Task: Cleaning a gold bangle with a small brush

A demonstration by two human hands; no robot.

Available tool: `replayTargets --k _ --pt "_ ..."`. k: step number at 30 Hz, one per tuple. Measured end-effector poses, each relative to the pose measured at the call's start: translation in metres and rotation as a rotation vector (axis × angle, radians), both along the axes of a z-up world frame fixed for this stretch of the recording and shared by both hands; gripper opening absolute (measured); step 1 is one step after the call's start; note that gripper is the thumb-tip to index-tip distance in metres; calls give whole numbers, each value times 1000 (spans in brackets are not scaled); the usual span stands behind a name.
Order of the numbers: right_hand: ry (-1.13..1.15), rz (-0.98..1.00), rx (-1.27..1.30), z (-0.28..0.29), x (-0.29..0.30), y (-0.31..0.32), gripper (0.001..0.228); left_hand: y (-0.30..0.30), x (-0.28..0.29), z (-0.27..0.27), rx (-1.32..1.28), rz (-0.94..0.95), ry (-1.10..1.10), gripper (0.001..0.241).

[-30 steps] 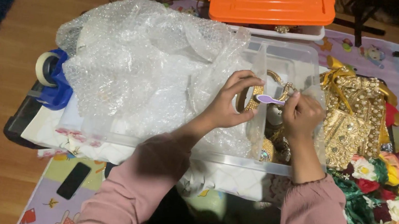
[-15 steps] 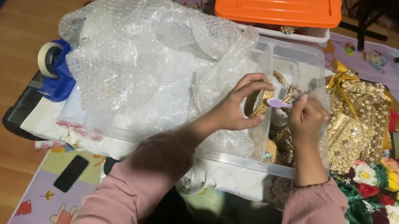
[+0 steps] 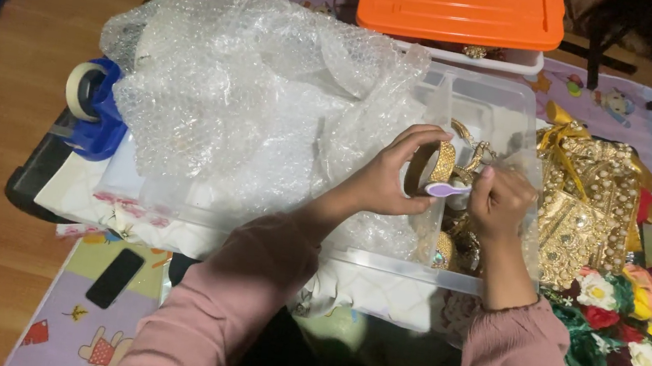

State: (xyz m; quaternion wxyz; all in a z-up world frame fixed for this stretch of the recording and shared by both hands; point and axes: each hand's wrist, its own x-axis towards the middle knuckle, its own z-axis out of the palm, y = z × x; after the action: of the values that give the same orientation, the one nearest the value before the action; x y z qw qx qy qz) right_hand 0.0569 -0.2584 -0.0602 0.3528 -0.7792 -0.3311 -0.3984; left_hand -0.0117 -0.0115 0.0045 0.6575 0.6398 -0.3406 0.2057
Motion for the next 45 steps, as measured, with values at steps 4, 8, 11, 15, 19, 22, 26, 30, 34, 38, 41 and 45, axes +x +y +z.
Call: replayTargets --k 4,8,11,15,19,22,26,30,34,38,41,45 --pt "55 -48 84 26 -15 9 56 2 -2 0 -12 -37 52 85" --pt "51 43 13 -11 2 2 60 2 0 -1 4 -59 59 89" --pt "75 30 30 -12 5 4 61 2 -1 -1 -12 -59 61 89" --pt "122 -66 99 2 -9 9 60 3 -1 1 9 -13 6 84" --pt "16 -125 7 6 -9 8 58 4 -2 7 20 41 -35 82" --pt "-44 -265 -84 23 -18 14 53 7 0 9 62 132 -79 81" --pt "-10 -210 -81 18 -16 15 57 7 2 6 121 173 -112 81" --pt "-43 -295 -41 39 -27 19 52 8 -1 9 127 204 -125 81" --pt "-28 -241 -83 22 -19 18 53 8 1 7 144 203 -136 81" --pt "-17 -248 -82 29 -18 20 56 8 4 7 110 200 -121 81" --pt "12 -277 -59 28 -20 13 56 8 5 3 106 182 -107 80" --pt "-67 -180 -141 29 -21 14 54 9 3 5 143 175 -101 81"
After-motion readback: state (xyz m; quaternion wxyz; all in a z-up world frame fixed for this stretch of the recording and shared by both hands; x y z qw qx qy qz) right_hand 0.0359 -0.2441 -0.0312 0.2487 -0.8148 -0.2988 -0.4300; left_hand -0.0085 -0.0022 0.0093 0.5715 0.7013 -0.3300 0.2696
